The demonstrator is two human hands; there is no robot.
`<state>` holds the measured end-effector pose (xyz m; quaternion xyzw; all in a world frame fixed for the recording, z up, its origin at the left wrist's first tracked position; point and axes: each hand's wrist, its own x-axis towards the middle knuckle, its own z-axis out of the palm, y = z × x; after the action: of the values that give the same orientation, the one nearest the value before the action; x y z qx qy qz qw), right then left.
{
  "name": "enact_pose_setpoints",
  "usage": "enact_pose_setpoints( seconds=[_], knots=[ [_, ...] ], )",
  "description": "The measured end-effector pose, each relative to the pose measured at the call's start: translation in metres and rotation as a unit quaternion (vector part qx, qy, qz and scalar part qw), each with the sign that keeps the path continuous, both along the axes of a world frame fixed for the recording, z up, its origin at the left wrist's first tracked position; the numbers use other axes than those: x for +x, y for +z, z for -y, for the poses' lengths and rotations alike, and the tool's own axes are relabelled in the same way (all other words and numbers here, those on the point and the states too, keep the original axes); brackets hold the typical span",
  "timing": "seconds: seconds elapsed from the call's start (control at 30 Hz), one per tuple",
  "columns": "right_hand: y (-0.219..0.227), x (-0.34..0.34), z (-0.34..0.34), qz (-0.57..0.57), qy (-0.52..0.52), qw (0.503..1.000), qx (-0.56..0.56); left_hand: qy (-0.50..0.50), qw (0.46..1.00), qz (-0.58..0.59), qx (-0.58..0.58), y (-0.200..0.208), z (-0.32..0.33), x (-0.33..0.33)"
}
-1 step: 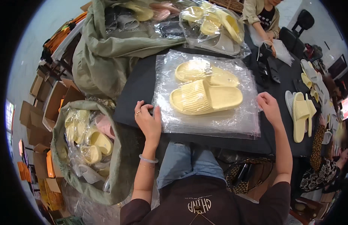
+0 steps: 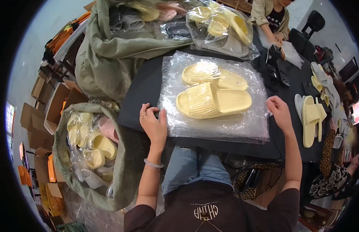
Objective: The person unpacks pairs of yellow and white plastic slippers from a large green sack and places them onto a table. They arrange the slippers on clear plastic packaging sheets, sometimes using a handheld sealing device to close the packages. The person works continuously, moving slippers from the sack to the packaging area.
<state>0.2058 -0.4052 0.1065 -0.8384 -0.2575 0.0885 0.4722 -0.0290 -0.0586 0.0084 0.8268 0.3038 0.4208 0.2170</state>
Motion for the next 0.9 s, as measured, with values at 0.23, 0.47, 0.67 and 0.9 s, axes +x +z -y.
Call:
enact_pose_setpoints(
  seconds=[0.23,0.47,0.67,0.9],
  knots=[
    [0.008,-0.015,0.003,0.171,-0.002,0.939,-0.297,0.006,0.999,-0.033,-0.006,0.004,0.002,-0.003],
    [-0.039,0.038,-0.048,0.292,0.237,0.908,-0.182,0.009,0.988,-0.13,0.077,-0.003,0.001,-0.004],
    [-0.042,0.042,-0.13,0.271,0.322,0.889,-0.182,0.027,0.987,-0.117,0.105,-0.006,0.001,-0.004],
    [-0.064,0.033,-0.184,0.167,0.257,0.943,-0.133,0.022,0.988,-0.128,0.087,-0.005,0.0,-0.007]
  ],
)
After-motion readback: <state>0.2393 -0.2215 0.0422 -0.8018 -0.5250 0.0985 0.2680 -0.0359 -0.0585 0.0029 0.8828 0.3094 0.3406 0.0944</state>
